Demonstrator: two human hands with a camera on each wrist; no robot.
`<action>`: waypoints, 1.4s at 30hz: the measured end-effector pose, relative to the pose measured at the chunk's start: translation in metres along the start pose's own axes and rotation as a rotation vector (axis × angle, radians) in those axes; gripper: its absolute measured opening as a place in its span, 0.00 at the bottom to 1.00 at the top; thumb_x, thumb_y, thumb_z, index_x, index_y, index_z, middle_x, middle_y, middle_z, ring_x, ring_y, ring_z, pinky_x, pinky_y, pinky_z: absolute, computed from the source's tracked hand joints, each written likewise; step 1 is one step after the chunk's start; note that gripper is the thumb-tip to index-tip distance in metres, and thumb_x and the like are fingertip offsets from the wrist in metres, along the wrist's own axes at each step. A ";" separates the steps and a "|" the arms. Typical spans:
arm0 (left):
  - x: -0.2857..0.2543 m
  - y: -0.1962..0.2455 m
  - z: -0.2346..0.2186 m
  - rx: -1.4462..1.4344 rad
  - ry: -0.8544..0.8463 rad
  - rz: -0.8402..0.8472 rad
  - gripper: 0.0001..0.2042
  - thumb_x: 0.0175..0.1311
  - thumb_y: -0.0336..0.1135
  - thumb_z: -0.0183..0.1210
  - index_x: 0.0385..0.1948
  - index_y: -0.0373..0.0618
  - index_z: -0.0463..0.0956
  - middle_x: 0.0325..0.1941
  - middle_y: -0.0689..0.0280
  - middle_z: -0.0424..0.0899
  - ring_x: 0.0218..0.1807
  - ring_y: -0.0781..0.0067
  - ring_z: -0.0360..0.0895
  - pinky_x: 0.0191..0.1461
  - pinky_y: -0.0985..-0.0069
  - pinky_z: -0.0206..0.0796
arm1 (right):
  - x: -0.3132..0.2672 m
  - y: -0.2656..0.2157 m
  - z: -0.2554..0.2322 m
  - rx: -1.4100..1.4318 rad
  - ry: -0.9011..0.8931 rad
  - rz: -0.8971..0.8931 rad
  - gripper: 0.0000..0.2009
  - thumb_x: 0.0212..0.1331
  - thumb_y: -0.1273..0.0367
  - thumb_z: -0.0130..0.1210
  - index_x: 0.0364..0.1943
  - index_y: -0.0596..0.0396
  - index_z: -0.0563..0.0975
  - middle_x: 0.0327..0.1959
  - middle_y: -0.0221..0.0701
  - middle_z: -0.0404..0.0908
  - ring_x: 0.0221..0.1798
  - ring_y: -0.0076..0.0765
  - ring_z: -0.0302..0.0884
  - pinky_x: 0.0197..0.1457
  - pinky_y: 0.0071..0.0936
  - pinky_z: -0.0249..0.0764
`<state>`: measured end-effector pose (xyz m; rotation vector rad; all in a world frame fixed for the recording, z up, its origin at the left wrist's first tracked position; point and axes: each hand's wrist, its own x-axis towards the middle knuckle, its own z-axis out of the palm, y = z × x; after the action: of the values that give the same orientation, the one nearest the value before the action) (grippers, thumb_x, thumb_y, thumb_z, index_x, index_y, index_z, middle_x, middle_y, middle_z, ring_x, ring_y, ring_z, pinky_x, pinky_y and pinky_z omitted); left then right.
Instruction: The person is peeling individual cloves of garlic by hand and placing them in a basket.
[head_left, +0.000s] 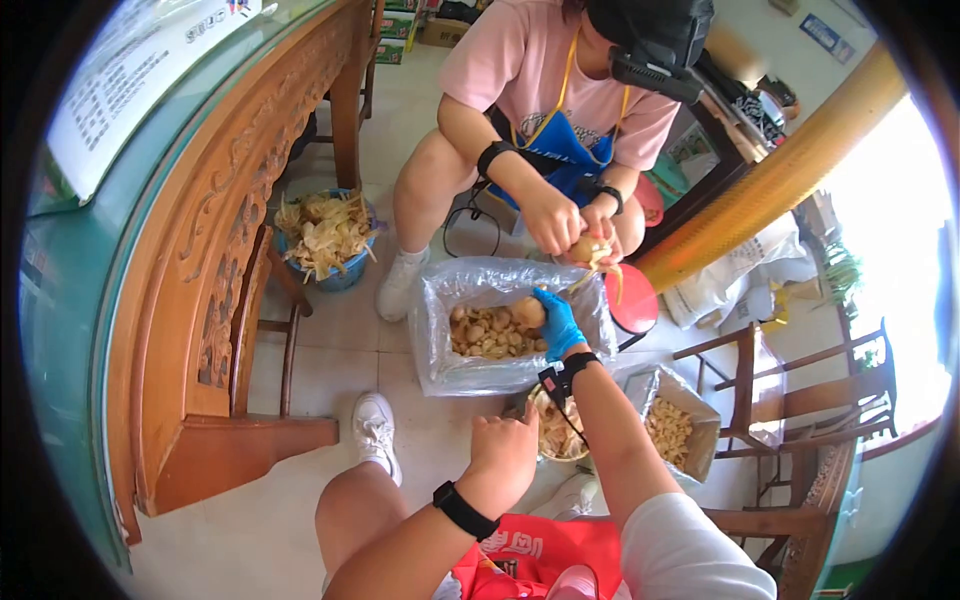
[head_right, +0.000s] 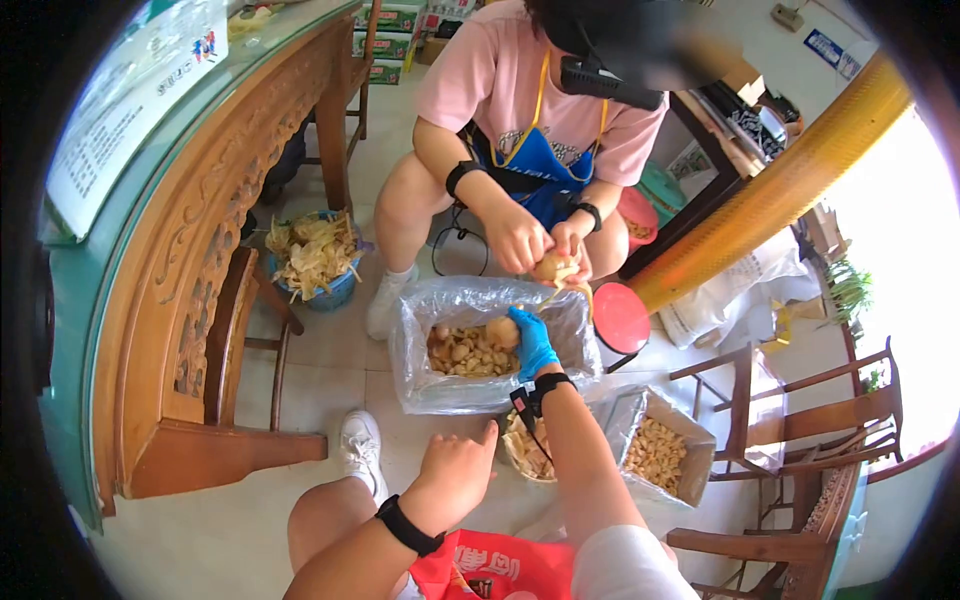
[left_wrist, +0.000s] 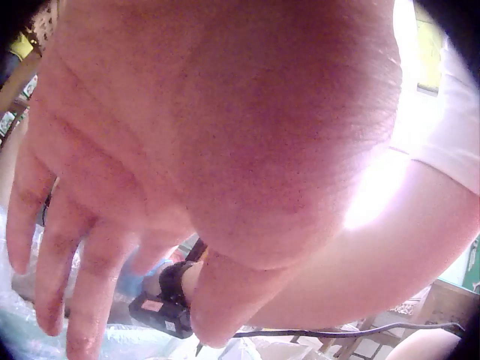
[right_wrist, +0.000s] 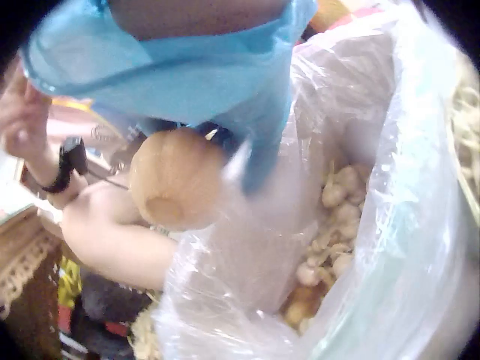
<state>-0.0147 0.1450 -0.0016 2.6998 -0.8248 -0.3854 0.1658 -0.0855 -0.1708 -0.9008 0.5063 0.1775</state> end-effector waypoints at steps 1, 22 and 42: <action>0.000 -0.001 0.001 -0.048 -0.011 0.018 0.22 0.56 0.32 0.48 0.56 0.44 0.67 0.25 0.67 0.82 0.31 0.67 0.79 0.39 0.68 0.63 | -0.022 0.005 0.010 -0.249 -0.085 -0.283 0.10 0.50 0.70 0.61 0.37 0.57 0.78 0.32 0.28 0.81 0.36 0.26 0.77 0.46 0.24 0.73; 0.035 -0.004 0.007 -0.156 0.073 -0.054 0.06 0.52 0.32 0.55 0.32 0.45 0.74 0.23 0.63 0.82 0.29 0.66 0.81 0.40 0.64 0.66 | 0.034 0.062 -0.019 -0.375 0.128 -0.046 0.12 0.60 0.59 0.51 0.42 0.49 0.74 0.37 0.26 0.78 0.43 0.33 0.75 0.52 0.31 0.70; 0.034 -0.003 -0.003 -0.186 -0.071 -0.075 0.12 0.55 0.31 0.53 0.42 0.43 0.76 0.37 0.58 0.83 0.42 0.61 0.80 0.52 0.56 0.64 | 0.022 0.055 -0.004 -0.257 -0.083 0.158 0.17 0.59 0.58 0.46 0.49 0.49 0.71 0.48 0.32 0.76 0.55 0.37 0.70 0.57 0.35 0.68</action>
<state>0.0148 0.1283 -0.0052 2.5611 -0.6720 -0.5490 0.1642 -0.0564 -0.2228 -1.0987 0.4842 0.4298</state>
